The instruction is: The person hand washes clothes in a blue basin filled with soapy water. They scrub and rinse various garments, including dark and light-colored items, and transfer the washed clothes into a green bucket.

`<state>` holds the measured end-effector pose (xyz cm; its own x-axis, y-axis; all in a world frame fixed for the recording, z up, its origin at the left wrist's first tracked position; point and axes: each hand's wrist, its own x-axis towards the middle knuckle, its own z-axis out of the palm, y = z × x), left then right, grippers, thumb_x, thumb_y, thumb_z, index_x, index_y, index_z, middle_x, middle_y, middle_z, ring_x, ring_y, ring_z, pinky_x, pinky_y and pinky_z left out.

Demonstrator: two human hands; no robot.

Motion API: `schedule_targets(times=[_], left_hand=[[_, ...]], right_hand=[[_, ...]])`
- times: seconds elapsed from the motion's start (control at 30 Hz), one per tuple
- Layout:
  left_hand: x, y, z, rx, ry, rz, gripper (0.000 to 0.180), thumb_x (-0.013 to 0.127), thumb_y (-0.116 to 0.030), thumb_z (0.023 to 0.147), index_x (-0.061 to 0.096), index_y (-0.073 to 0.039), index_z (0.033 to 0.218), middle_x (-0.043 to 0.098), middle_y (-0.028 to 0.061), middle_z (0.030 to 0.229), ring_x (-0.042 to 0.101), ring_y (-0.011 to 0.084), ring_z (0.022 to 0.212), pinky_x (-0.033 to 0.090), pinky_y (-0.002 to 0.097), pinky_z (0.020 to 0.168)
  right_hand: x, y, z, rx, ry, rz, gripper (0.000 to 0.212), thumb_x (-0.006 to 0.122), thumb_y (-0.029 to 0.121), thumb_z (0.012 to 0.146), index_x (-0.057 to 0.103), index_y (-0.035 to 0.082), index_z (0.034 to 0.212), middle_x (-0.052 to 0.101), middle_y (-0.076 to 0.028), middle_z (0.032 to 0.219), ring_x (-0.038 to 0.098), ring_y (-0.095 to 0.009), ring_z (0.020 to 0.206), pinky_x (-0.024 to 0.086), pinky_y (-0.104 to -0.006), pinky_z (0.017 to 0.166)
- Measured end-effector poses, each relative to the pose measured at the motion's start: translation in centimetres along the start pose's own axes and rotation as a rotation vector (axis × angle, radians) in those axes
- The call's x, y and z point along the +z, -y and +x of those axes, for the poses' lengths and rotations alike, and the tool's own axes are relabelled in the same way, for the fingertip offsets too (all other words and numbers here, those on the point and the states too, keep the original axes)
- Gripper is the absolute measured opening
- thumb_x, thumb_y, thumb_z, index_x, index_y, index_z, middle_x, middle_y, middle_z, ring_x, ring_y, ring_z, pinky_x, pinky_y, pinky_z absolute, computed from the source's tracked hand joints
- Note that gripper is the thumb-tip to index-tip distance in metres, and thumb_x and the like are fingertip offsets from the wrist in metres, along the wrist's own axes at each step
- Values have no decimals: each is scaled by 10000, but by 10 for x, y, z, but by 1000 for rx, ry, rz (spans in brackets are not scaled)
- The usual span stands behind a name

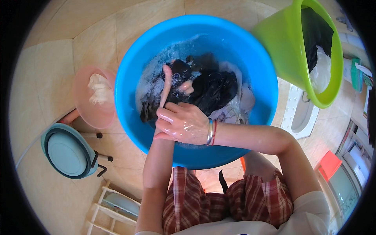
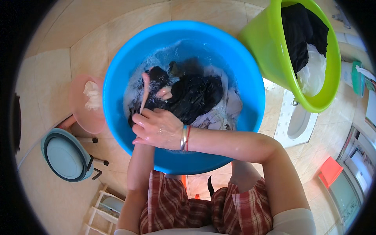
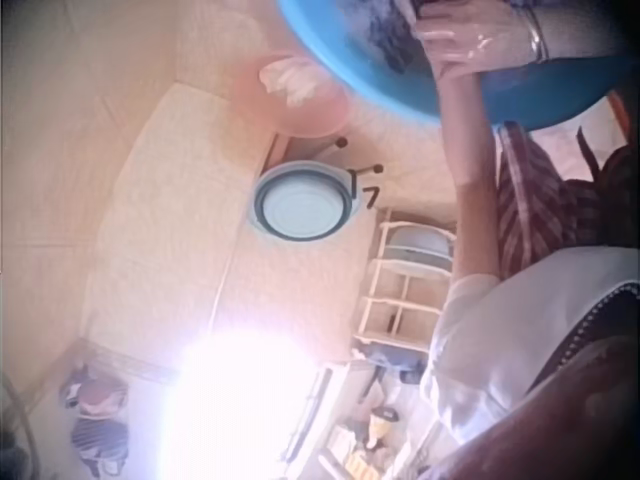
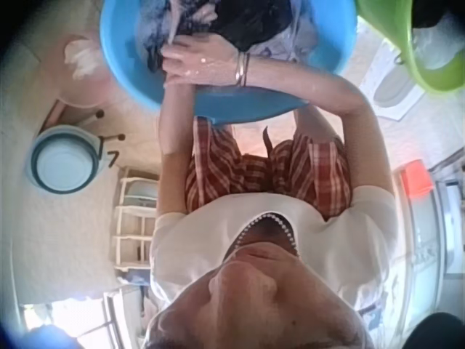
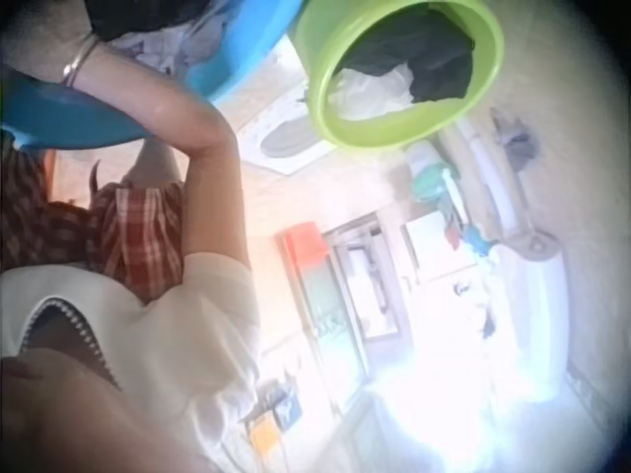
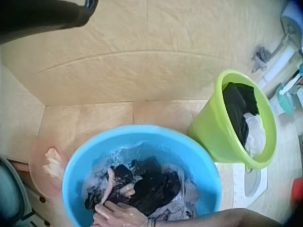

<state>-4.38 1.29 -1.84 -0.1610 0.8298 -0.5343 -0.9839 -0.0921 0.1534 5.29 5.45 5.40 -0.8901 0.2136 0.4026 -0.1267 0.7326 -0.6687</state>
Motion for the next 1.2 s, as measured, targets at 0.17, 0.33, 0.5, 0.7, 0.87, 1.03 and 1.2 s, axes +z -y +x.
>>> schedule_targets(times=[0.17, 0.33, 0.5, 0.7, 0.87, 1.03, 1.2], left_hand=[[6, 21, -3, 183, -55, -42, 408, 569, -458, 956, 562, -123, 1191, 559, -2, 873, 511, 146, 737, 423, 297, 636], [0, 27, -10, 547, -351, 291, 434, 592, -430, 950, 570, -80, 1206, 627, 29, 957, 596, 171, 849, 490, 306, 718], [59, 36, -6, 295, -712, 384, 390, 614, -316, 920, 606, -33, 1189, 647, 69, 1173, 623, 210, 1067, 503, 353, 920], [-25, -16, 11, 174, -202, 119, 540, 446, -428, 1015, 436, -58, 1409, 485, 96, 1428, 448, 268, 1311, 306, 403, 1134], [-25, 5, 26, 209, -213, 181, 576, 454, -469, 1001, 428, -77, 1422, 482, 62, 1437, 451, 268, 1303, 310, 398, 1124], [-18, -3, 14, 234, -297, 257, 496, 531, -364, 991, 457, -83, 1394, 574, 59, 1312, 514, 249, 1224, 399, 403, 1051], [8, -7, -4, 127, -38, 193, 341, 577, -320, 984, 517, -233, 1308, 572, 27, 928, 490, 122, 706, 401, 254, 587]], right_hand=[[-3, -7, 24, 56, -123, -97, 272, 755, 270, 731, 540, 117, 670, 486, -26, 768, 584, -160, 620, 472, -291, 446], [4, -32, 41, 173, -172, 8, 155, 699, 183, 768, 591, 113, 681, 568, -55, 694, 621, -237, 589, 510, -345, 499], [-4, -150, -13, 535, -51, -263, 240, 615, 285, 872, 674, 116, 713, 653, -118, 734, 626, -381, 677, 523, -472, 628], [-10, -178, -43, 649, -142, -125, 405, 600, 447, 911, 617, 88, 1099, 583, -191, 1200, 593, -375, 1031, 508, -479, 833], [-1, -202, -73, 557, 104, -369, 407, 653, 349, 883, 604, 44, 1148, 575, -201, 1163, 602, -386, 1013, 513, -471, 846], [5, -109, -24, 235, 13, -39, 209, 686, 233, 829, 624, 45, 895, 582, -127, 861, 603, -329, 789, 535, -403, 720], [1, -1, -12, 30, 55, 118, 260, 719, 296, 780, 538, 112, 747, 467, -39, 843, 566, -161, 723, 510, -290, 538]])
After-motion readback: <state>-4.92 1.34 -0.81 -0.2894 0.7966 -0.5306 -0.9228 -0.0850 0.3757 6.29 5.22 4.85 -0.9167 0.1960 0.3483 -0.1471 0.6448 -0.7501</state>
